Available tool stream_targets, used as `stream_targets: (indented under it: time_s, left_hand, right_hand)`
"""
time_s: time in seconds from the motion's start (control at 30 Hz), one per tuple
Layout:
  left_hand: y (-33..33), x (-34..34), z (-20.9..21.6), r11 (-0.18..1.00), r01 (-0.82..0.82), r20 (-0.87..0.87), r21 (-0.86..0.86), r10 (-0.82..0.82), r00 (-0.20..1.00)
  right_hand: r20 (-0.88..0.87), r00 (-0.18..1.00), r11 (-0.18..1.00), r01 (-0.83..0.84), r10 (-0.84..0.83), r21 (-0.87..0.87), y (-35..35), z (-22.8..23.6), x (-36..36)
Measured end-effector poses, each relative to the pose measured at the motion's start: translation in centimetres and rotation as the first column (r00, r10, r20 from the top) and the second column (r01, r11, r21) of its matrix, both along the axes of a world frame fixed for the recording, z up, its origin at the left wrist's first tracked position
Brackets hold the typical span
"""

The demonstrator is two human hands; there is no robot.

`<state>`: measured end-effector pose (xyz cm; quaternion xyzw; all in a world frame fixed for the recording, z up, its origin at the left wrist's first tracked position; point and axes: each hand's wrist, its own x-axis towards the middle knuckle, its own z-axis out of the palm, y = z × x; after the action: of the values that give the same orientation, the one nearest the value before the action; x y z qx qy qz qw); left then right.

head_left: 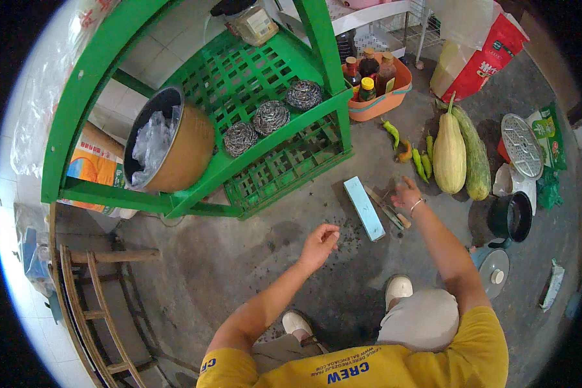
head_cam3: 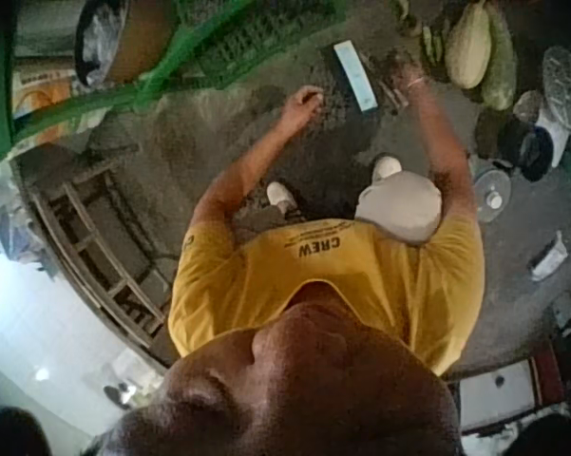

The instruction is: The person picks up several food items including squash, peppers, and packages of dried goods from the floor and organizes them onto a green plastic shelving unit alongside kitchen supplies like steel wool and a steamer tray.

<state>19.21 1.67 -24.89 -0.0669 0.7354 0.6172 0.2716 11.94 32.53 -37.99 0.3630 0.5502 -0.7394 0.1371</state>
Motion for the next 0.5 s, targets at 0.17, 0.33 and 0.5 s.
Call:
stream_targets:
  time_s: [0.17,0.33,0.5]
  left_hand:
    - [1.3,0.0,0.2,0.996,0.085,-0.021,0.006,-0.085,0.996]
    - [2.1,-0.7,1.2,0.995,0.052,0.046,0.088,-0.056,0.997]
    - [0.6,-0.2,-0.9,0.996,0.089,0.000,0.002,-0.089,0.996]
  right_hand:
    - [0.006,1.000,0.999,0.029,-0.029,-0.038,2.1,-0.4,4.7]
    - [-0.448,0.781,0.737,0.595,-0.436,0.321,10.4,-3.7,10.1]
    - [-0.335,0.895,0.516,0.443,-0.294,0.733,13.6,2.1,6.6]
